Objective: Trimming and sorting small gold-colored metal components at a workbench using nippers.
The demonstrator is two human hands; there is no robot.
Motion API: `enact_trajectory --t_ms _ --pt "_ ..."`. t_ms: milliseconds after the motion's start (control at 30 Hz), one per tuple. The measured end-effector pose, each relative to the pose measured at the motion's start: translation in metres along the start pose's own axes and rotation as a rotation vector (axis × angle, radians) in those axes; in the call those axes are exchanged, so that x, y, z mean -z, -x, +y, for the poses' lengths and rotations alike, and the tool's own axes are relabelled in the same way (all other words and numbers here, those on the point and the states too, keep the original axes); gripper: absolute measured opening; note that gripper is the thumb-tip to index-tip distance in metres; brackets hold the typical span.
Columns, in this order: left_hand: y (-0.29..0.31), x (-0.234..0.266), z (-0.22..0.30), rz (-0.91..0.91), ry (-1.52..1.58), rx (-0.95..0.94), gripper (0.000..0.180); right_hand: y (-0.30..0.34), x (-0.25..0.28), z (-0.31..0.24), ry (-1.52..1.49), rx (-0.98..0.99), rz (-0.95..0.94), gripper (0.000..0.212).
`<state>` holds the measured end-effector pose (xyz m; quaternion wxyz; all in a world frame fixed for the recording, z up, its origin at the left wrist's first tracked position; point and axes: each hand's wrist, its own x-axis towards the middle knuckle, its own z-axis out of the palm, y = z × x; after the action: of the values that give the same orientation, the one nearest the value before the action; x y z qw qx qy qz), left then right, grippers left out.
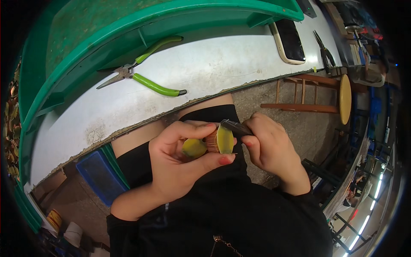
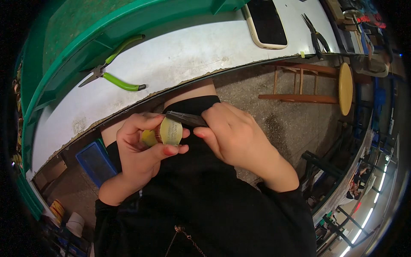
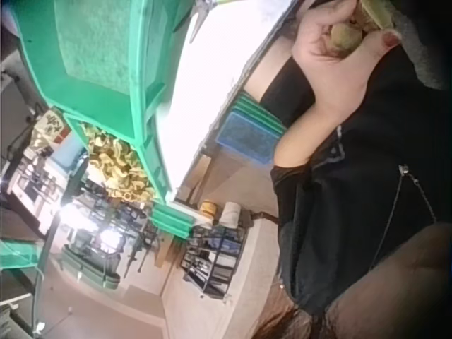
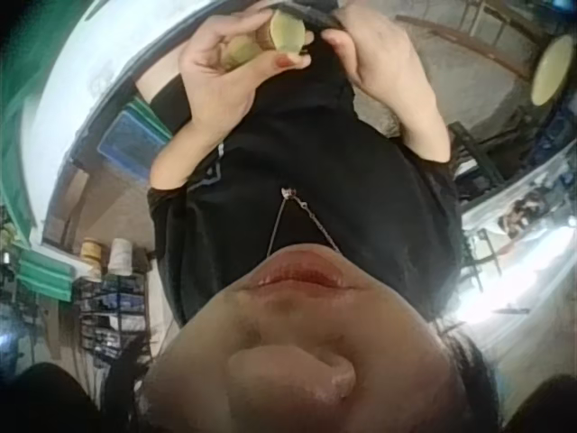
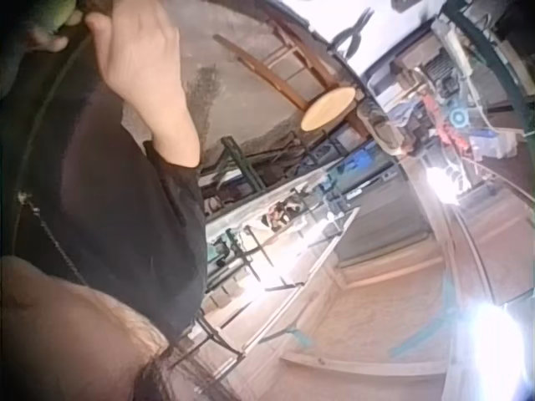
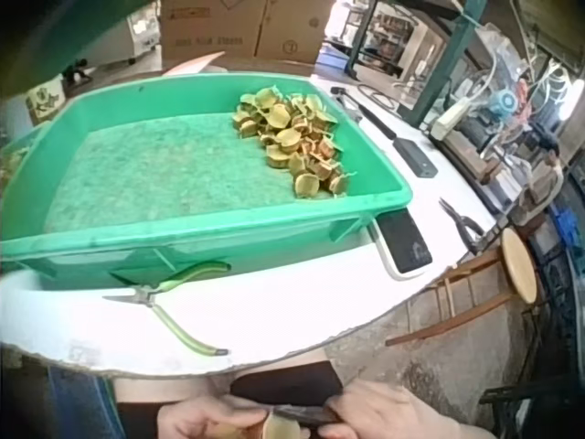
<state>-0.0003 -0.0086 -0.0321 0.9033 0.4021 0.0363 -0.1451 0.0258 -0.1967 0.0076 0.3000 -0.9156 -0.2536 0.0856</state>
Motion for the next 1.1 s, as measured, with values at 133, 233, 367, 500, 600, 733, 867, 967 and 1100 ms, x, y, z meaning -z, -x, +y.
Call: enact_trajectory --t_ms 133,233,367,500,600,733,867,967,1100 --pt "0.001 -0.002 -0.003 -0.011 -0.028 -0.07 0.04 0.005 -0.007 -0.002 0.221 0.06 0.13 0.018" --pt "-0.001 -0.003 -0.006 -0.008 -0.021 -0.09 0.04 0.008 -0.009 -0.002 0.273 0.046 0.138 0.018" --pt "-0.003 -0.004 -0.007 0.004 0.018 -0.102 0.04 0.009 -0.011 -0.004 0.306 0.029 0.149 0.018" --pt "-0.004 -0.003 -0.005 0.031 0.112 -0.087 0.04 0.009 -0.014 -0.005 0.219 0.0 0.182 0.02" --pt "-0.003 -0.003 0.0 -0.024 0.101 -0.1 0.038 0.011 -0.016 -0.006 0.149 -0.024 0.196 0.021" --pt "-0.004 0.002 -0.001 -0.094 0.064 -0.14 0.042 0.009 -0.018 -0.008 0.053 -0.079 0.22 0.023" --pt "-0.005 0.005 -0.001 -0.149 0.02 -0.168 0.047 0.012 -0.02 -0.006 -0.02 -0.137 0.241 0.025" --pt "-0.005 0.006 0.002 -0.137 0.002 -0.146 0.046 0.015 -0.021 -0.003 -0.117 -0.233 0.285 0.026" --pt "-0.004 0.004 0.003 -0.126 0.001 -0.149 0.046 0.012 -0.026 -0.003 -0.037 -0.096 0.277 0.027"
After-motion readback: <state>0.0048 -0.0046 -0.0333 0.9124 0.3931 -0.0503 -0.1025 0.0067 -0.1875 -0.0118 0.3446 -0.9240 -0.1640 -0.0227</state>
